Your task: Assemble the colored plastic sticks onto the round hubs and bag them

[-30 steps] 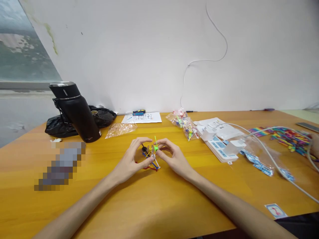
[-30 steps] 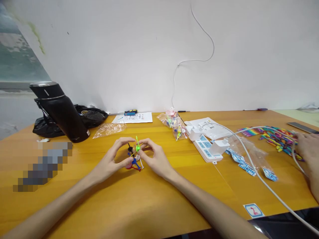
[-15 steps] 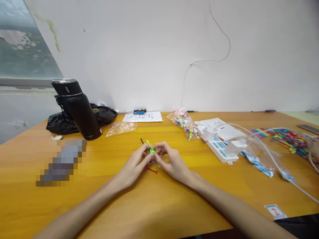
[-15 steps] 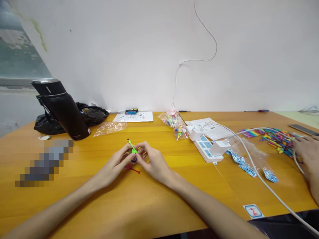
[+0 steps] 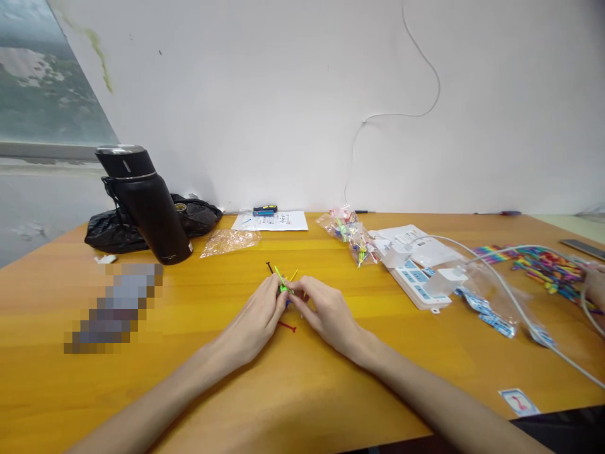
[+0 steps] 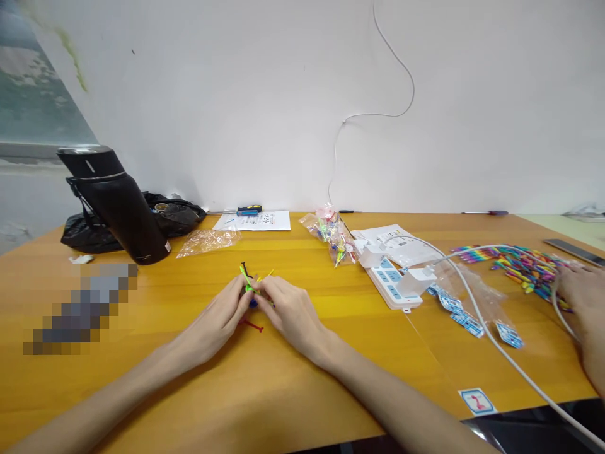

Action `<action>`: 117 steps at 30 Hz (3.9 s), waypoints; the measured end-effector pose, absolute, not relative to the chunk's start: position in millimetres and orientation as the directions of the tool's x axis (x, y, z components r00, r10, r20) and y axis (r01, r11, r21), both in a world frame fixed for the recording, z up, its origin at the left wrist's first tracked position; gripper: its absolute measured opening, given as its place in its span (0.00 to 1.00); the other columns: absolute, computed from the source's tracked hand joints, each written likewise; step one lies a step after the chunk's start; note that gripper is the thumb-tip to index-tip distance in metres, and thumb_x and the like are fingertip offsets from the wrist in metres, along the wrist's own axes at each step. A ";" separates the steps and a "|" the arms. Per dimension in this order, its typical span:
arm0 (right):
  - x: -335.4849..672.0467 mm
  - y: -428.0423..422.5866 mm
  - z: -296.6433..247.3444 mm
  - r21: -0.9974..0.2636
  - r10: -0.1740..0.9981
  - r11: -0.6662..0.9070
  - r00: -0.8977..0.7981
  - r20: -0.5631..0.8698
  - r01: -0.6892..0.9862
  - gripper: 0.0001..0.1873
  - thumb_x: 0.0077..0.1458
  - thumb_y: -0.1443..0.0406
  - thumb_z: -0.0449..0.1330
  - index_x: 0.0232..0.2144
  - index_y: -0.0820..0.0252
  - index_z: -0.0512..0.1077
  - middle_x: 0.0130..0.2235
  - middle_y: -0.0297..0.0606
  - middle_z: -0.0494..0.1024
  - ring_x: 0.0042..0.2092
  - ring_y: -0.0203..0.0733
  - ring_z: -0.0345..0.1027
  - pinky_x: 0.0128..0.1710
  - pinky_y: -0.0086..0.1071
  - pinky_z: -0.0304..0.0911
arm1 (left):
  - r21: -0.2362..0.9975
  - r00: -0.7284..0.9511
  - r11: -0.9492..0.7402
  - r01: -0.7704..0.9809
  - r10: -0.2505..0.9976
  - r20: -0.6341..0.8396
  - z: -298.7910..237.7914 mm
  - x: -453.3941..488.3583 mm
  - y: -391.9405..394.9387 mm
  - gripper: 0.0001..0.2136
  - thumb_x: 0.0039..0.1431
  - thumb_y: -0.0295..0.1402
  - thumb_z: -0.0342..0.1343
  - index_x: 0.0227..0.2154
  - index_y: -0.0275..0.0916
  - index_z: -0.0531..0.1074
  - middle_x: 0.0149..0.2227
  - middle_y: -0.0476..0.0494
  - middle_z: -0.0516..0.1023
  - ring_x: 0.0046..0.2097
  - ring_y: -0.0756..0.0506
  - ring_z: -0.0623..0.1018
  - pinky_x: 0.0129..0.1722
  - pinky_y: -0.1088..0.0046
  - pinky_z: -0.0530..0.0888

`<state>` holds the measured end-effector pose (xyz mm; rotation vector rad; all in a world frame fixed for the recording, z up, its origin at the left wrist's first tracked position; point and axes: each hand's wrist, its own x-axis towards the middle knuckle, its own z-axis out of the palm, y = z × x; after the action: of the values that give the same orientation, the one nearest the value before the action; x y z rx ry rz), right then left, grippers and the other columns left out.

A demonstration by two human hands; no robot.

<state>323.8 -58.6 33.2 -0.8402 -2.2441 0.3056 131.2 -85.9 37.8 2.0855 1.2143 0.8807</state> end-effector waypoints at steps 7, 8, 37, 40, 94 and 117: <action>321.7 -61.4 33.1 -0.355 0.585 0.805 -0.534 0.610 0.475 0.06 0.69 0.66 0.55 0.44 0.58 0.72 0.40 0.40 0.80 0.42 0.42 0.77 0.43 0.33 0.71 | 0.660 0.358 -0.445 0.605 0.893 0.274 35.9 132.3 -85.4 0.10 0.74 0.37 0.38 0.40 0.41 0.61 0.40 0.43 0.69 0.42 0.42 0.70 0.45 0.60 0.69; 321.6 -61.5 32.9 -0.352 0.575 0.812 -0.537 0.617 0.466 0.06 0.68 0.66 0.55 0.44 0.58 0.72 0.40 0.40 0.80 0.41 0.42 0.77 0.43 0.33 0.71 | 0.656 0.357 -0.444 0.611 0.894 0.272 35.8 132.4 -85.2 0.10 0.74 0.37 0.38 0.39 0.41 0.61 0.40 0.43 0.69 0.41 0.42 0.70 0.44 0.60 0.69; 324.9 -57.2 43.9 -0.987 0.771 0.129 -0.617 0.158 -0.092 0.16 0.66 0.58 0.60 0.51 0.53 0.62 0.37 0.32 0.78 0.40 0.37 0.74 0.43 0.33 0.66 | 0.684 0.437 -0.474 0.555 0.866 0.245 51.5 120.3 -82.3 0.11 0.74 0.42 0.45 0.38 0.42 0.65 0.37 0.49 0.71 0.38 0.45 0.73 0.40 0.69 0.67; 323.0 -55.6 42.4 -0.989 0.771 0.059 -0.623 0.131 -0.136 0.19 0.64 0.56 0.61 0.53 0.54 0.62 0.35 0.32 0.78 0.37 0.37 0.74 0.41 0.32 0.66 | 0.666 0.463 -0.507 0.547 0.846 0.264 54.3 120.1 -80.7 0.07 0.72 0.38 0.49 0.43 0.42 0.67 0.41 0.47 0.73 0.42 0.44 0.74 0.43 0.69 0.69; 364.8 -0.3 35.7 -0.988 0.967 0.157 -0.204 0.154 -0.003 0.20 0.56 0.52 0.66 0.41 0.60 0.71 0.38 0.43 0.83 0.39 0.42 0.77 0.47 0.39 0.69 | 0.951 0.279 -0.222 0.214 0.947 0.158 42.7 119.7 -77.3 0.12 0.71 0.44 0.50 0.48 0.43 0.66 0.46 0.42 0.75 0.40 0.45 0.77 0.36 0.69 0.77; 387.6 24.9 9.5 -0.507 0.905 0.398 -0.239 0.351 0.765 0.04 0.60 0.65 0.55 0.38 0.58 0.69 0.30 0.33 0.72 0.32 0.40 0.67 0.32 0.31 0.54 | 0.781 0.320 -0.466 0.417 0.879 0.354 30.1 117.9 -68.8 0.09 0.72 0.37 0.51 0.49 0.43 0.71 0.46 0.44 0.76 0.43 0.46 0.76 0.48 0.66 0.72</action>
<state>387.6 24.9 9.5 -1.4200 -2.0619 0.3060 117.9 -68.8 30.1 2.0222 1.1389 1.0589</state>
